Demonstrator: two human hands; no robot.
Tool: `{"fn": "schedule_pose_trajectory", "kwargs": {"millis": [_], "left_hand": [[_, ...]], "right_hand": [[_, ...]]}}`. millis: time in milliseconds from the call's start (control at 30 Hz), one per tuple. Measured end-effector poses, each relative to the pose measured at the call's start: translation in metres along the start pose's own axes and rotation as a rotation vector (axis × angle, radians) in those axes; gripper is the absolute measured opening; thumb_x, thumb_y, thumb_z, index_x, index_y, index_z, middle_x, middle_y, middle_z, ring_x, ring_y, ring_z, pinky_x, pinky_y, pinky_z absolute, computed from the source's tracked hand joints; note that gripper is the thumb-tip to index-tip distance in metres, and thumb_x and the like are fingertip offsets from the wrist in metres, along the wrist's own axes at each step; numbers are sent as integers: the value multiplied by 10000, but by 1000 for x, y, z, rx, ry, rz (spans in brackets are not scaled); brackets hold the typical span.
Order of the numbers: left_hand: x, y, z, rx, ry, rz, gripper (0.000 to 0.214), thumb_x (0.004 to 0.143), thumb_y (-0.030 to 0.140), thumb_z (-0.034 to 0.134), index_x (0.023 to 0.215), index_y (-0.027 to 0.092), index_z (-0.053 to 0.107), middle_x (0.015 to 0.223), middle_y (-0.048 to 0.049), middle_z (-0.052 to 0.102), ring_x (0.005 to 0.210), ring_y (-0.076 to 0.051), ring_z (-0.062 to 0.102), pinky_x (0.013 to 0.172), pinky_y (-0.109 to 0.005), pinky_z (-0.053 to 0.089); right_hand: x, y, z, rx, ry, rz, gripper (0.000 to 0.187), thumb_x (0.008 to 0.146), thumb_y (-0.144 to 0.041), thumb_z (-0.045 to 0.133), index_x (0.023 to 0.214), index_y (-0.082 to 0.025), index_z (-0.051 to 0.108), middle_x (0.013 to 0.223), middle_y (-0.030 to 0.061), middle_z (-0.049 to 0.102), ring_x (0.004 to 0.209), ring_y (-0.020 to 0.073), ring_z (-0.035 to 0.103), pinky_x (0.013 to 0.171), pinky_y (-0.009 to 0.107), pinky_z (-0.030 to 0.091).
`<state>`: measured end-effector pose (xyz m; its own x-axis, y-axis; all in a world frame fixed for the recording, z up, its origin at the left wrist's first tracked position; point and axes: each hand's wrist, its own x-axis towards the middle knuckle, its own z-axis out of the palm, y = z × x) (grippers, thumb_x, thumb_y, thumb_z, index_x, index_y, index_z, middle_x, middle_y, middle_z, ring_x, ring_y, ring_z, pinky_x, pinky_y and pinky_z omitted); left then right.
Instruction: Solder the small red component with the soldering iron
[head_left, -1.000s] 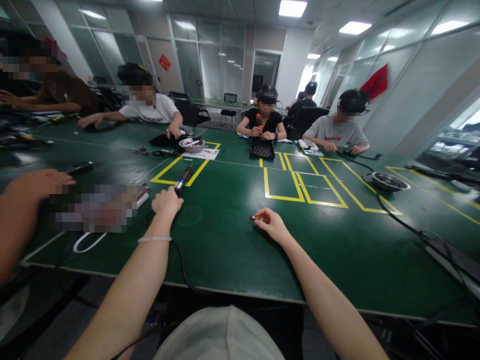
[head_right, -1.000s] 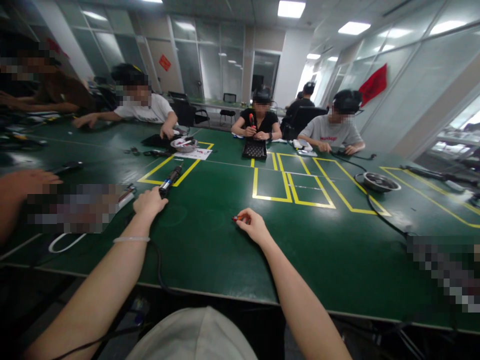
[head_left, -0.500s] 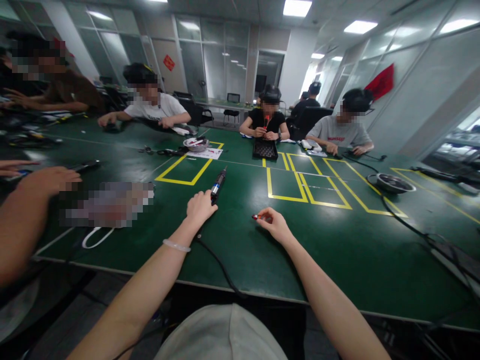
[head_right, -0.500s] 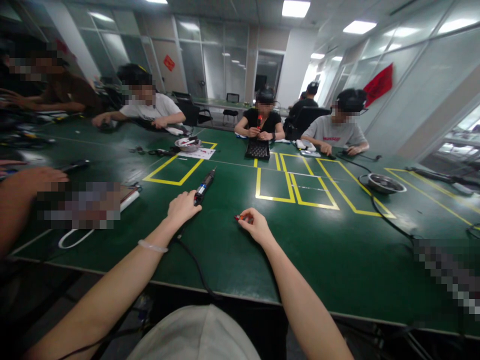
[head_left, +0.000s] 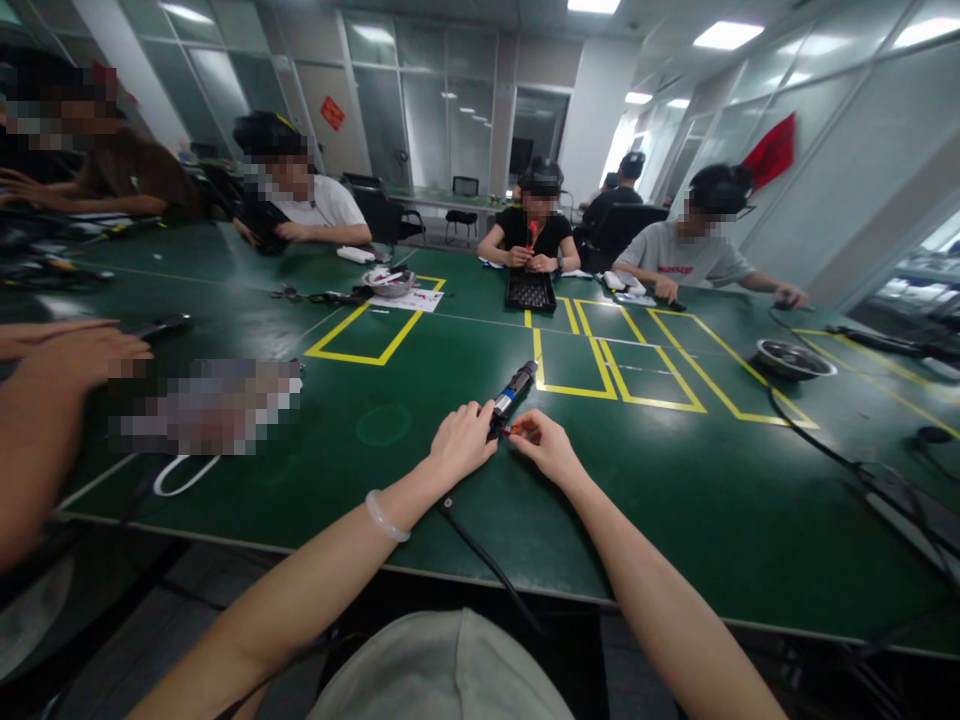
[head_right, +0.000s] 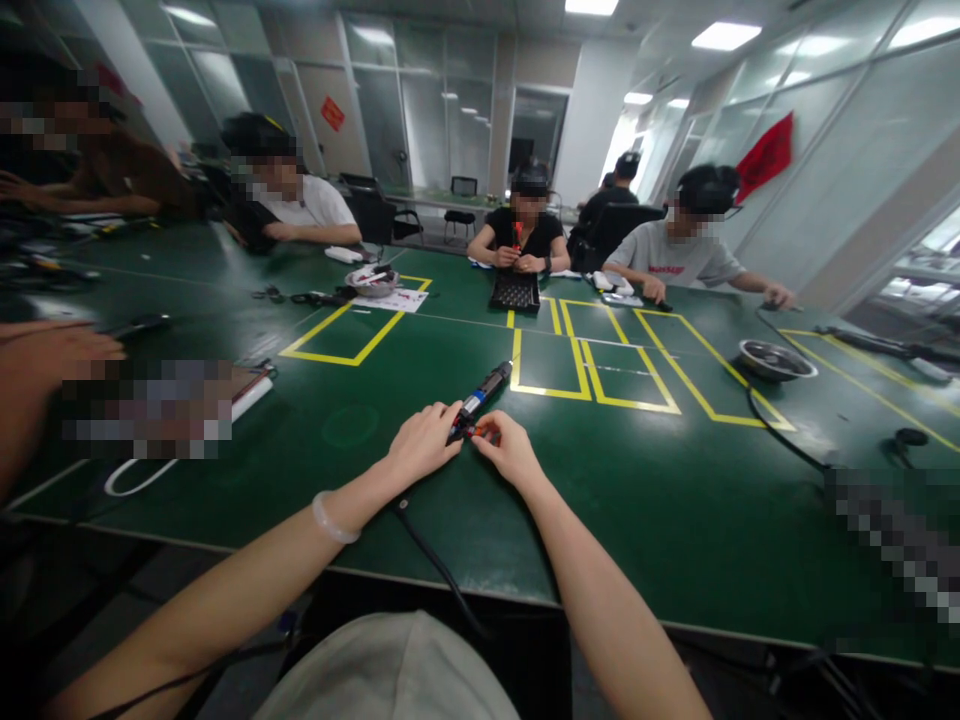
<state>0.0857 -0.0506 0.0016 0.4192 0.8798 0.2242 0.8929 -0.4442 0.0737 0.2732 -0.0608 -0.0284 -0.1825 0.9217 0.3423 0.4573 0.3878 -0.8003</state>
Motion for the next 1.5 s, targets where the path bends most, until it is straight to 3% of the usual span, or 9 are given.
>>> {"fn": "schedule_pose_trajectory", "kwargs": {"millis": [333,467,667,767,967,1167,1300,1500], "left_hand": [[-4,7,1,-30,-17,59,569,839,343,572,1363,200,401,1118,-125,577,1016,-266,561,830,-358,448],[-4,6,1,-63,-22,53,576,840,349,579,1367,204,397,1133,-128,572,1031,-269,559,842,-362,443],[-5,5,2,-75,-3,66,644,839,520,568,1370,196,401,1143,-144,583,1020,-289,567,823,-366,433],[-3,8,1,-66,13,42,578,877,552,492,1325,190,444,1111,-142,607,1007,-283,573,826,-369,421],[4,19,0,-47,23,-20,455,927,523,387,1132,153,555,1041,-164,630,964,-299,585,818,-403,407],[5,22,1,-49,26,-29,430,910,398,456,1254,141,497,1093,-168,611,999,-308,578,843,-414,398],[9,17,0,-15,-11,-43,418,899,411,472,1219,146,519,1104,-154,607,1011,-294,576,848,-396,407],[16,2,-8,-56,-133,-79,453,861,531,498,1157,193,562,1127,-125,611,1023,-271,586,843,-358,426]], "right_hand": [[-2,-7,2,-195,-66,-109,116,831,-208,586,938,-218,629,895,27,576,734,156,551,723,284,449],[-3,-9,0,-176,-90,-137,154,854,-211,572,974,-228,667,958,40,588,777,160,571,757,294,464],[-2,-8,-1,-176,-67,-160,242,874,-154,508,992,-228,706,975,63,617,834,178,591,782,314,473],[-1,-7,-1,-201,-65,-166,268,864,-126,488,981,-227,707,959,62,646,852,189,599,799,324,470],[-3,-3,-2,-191,8,-60,286,857,-138,459,1069,-226,630,914,36,680,764,180,608,749,309,471],[-2,-3,-1,-148,40,-99,253,832,-146,467,1026,-203,618,955,54,652,790,180,589,712,293,463],[0,1,-5,-133,136,-104,217,843,-175,455,991,-185,613,940,62,628,802,181,582,693,292,460],[-1,4,-9,-142,87,-89,177,850,-189,464,912,-185,629,880,45,600,758,166,574,680,283,449]]}}
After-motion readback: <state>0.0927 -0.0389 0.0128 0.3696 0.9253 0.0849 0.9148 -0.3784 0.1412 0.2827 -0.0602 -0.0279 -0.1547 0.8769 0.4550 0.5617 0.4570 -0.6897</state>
